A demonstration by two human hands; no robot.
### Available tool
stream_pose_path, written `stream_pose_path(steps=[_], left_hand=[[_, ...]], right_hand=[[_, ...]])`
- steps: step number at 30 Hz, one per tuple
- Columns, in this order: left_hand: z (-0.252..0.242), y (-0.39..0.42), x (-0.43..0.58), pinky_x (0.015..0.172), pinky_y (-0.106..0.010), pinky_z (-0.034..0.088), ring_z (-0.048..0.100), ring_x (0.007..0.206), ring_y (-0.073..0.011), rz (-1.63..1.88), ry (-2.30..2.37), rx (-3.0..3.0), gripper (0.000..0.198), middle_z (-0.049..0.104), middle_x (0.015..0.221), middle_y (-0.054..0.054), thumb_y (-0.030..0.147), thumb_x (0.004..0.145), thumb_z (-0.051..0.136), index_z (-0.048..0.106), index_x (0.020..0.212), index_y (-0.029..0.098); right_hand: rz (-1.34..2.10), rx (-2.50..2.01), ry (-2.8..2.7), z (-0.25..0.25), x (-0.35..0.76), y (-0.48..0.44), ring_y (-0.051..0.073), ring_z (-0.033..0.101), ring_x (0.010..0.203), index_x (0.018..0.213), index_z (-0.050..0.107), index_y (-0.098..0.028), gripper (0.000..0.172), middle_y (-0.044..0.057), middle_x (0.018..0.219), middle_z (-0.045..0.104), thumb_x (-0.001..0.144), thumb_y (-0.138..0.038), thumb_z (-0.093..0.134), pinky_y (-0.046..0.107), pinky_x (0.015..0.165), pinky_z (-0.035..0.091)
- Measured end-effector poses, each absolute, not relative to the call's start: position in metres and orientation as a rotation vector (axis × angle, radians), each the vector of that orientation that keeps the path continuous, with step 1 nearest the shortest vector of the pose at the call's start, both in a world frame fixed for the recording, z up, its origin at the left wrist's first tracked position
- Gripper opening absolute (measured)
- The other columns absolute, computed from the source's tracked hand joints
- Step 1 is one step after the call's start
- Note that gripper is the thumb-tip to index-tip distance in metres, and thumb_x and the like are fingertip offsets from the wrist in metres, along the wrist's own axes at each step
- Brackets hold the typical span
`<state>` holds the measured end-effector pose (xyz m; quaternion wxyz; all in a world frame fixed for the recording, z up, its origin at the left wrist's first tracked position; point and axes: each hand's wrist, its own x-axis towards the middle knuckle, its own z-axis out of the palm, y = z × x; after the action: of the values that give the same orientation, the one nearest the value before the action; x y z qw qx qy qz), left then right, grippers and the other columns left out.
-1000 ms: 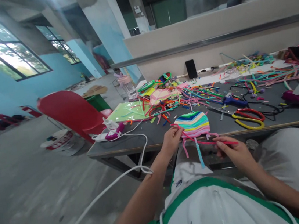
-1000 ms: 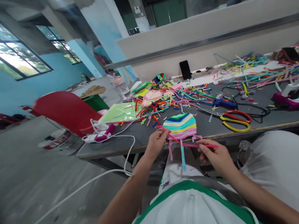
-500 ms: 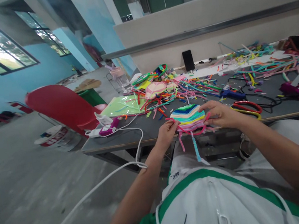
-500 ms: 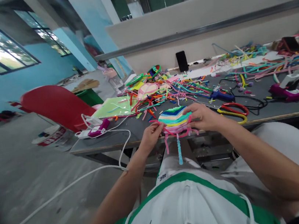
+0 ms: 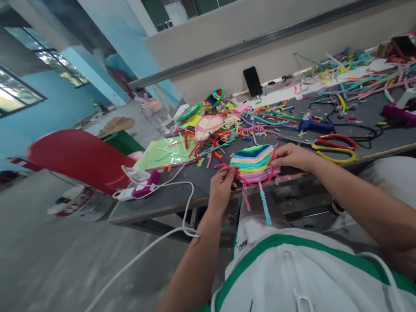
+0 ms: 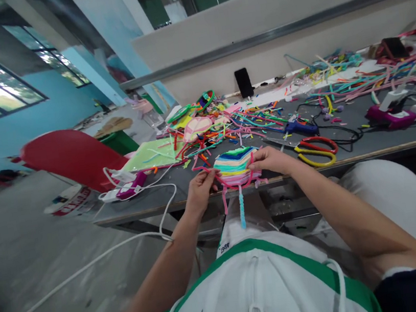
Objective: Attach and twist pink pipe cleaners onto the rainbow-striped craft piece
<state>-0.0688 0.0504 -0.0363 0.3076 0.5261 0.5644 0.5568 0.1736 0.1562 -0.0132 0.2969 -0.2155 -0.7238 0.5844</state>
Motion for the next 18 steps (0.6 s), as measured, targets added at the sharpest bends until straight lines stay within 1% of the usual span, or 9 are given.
stream_pose_path(steps=[3, 6, 8, 9, 10, 12, 14, 16, 18], left_hand=[[-0.036, 0.051, -0.068, 0.046, -0.02, 0.035, 0.046, 0.048, -0.0048, 1.444, 1.512, 1.385, 0.035, 0.067, 0.088, -0.005, 0.045, 0.08, 0.061, 0.072, 0.09, 0.013], [-0.029, 0.053, -0.065, 0.05, -0.02, 0.039, 0.051, 0.055, -0.0068, 1.397, 1.538, 1.408, 0.029, 0.069, 0.092, -0.006, 0.04, 0.075, 0.067, 0.072, 0.088, 0.014], [-0.021, 0.056, -0.062, 0.054, -0.02, 0.042, 0.054, 0.06, -0.008, 1.406, 1.504, 1.398, 0.029, 0.069, 0.098, -0.006, 0.037, 0.073, 0.069, 0.072, 0.09, 0.014], [-0.017, 0.057, -0.061, 0.053, -0.02, 0.042, 0.054, 0.059, -0.0077, 1.417, 1.476, 1.381, 0.031, 0.069, 0.098, -0.006, 0.037, 0.072, 0.069, 0.071, 0.094, 0.015], [-0.012, 0.059, -0.059, 0.05, -0.019, 0.04, 0.054, 0.056, -0.007, 1.432, 1.445, 1.355, 0.033, 0.069, 0.096, -0.005, 0.037, 0.073, 0.069, 0.069, 0.097, 0.015], [-0.005, 0.061, -0.057, 0.041, -0.018, 0.031, 0.051, 0.048, -0.0059, 1.478, 1.394, 1.29, 0.037, 0.069, 0.086, -0.004, 0.04, 0.075, 0.066, 0.065, 0.103, 0.015], [-0.001, 0.063, -0.054, 0.037, -0.017, 0.025, 0.048, 0.044, -0.0055, 1.544, 1.373, 1.243, 0.038, 0.067, 0.076, -0.002, 0.042, 0.078, 0.063, 0.062, 0.104, 0.015], [0.0, 0.066, -0.05, 0.037, -0.018, 0.027, 0.046, 0.041, -0.0052, 1.556, 1.38, 1.275, 0.036, 0.064, 0.068, 0.0, 0.043, 0.08, 0.06, 0.062, 0.103, 0.015], [0.001, 0.069, -0.045, 0.039, -0.018, 0.031, 0.043, 0.039, -0.0051, 1.5, 1.398, 1.373, 0.035, 0.06, 0.061, 0.003, 0.042, 0.082, 0.059, 0.061, 0.103, 0.015]], right_hand=[[1.54, -0.683, -1.846, -0.021, 0.17, 0.158, 0.012, 0.059, 0.059, 0.084, 0.074, -0.013, 0.031, 0.002, 0.067, 0.069, 0.067, -0.039, 0.072, 0.025, 0.058, 0.047], [1.574, -0.724, -1.811, -0.02, 0.166, 0.159, 0.007, 0.05, 0.045, 0.091, 0.072, -0.012, 0.033, 0.0, 0.061, 0.066, 0.071, -0.038, 0.068, 0.019, 0.043, 0.039], [1.571, -0.699, -1.777, -0.017, 0.164, 0.159, 0.006, 0.048, 0.043, 0.093, 0.07, -0.013, 0.032, -0.001, 0.061, 0.065, 0.073, -0.037, 0.065, 0.018, 0.04, 0.037], [1.568, -0.69, -1.767, -0.016, 0.163, 0.159, 0.006, 0.048, 0.043, 0.094, 0.07, -0.013, 0.032, -0.001, 0.06, 0.065, 0.075, -0.037, 0.064, 0.017, 0.04, 0.038], [1.565, -0.69, -1.765, -0.016, 0.162, 0.16, 0.006, 0.049, 0.042, 0.096, 0.069, -0.013, 0.032, -0.001, 0.059, 0.064, 0.076, -0.037, 0.063, 0.017, 0.04, 0.039], [1.567, -0.702, -1.789, -0.018, 0.16, 0.16, 0.007, 0.051, 0.042, 0.1, 0.068, -0.014, 0.032, -0.001, 0.058, 0.064, 0.079, -0.037, 0.06, 0.017, 0.04, 0.041], [1.557, -0.735, -1.818, -0.021, 0.159, 0.159, 0.008, 0.052, 0.04, 0.101, 0.066, -0.014, 0.029, -0.002, 0.055, 0.063, 0.082, -0.034, 0.057, 0.018, 0.039, 0.043], [1.532, -0.763, -1.833, -0.022, 0.157, 0.158, 0.008, 0.051, 0.037, 0.101, 0.065, -0.014, 0.027, -0.003, 0.051, 0.061, 0.083, -0.031, 0.055, 0.018, 0.037, 0.042], [1.495, -0.758, -1.84, -0.02, 0.154, 0.156, 0.009, 0.049, 0.035, 0.106, 0.061, -0.016, 0.028, -0.005, 0.05, 0.06, 0.083, -0.03, 0.054, 0.018, 0.035, 0.041]])
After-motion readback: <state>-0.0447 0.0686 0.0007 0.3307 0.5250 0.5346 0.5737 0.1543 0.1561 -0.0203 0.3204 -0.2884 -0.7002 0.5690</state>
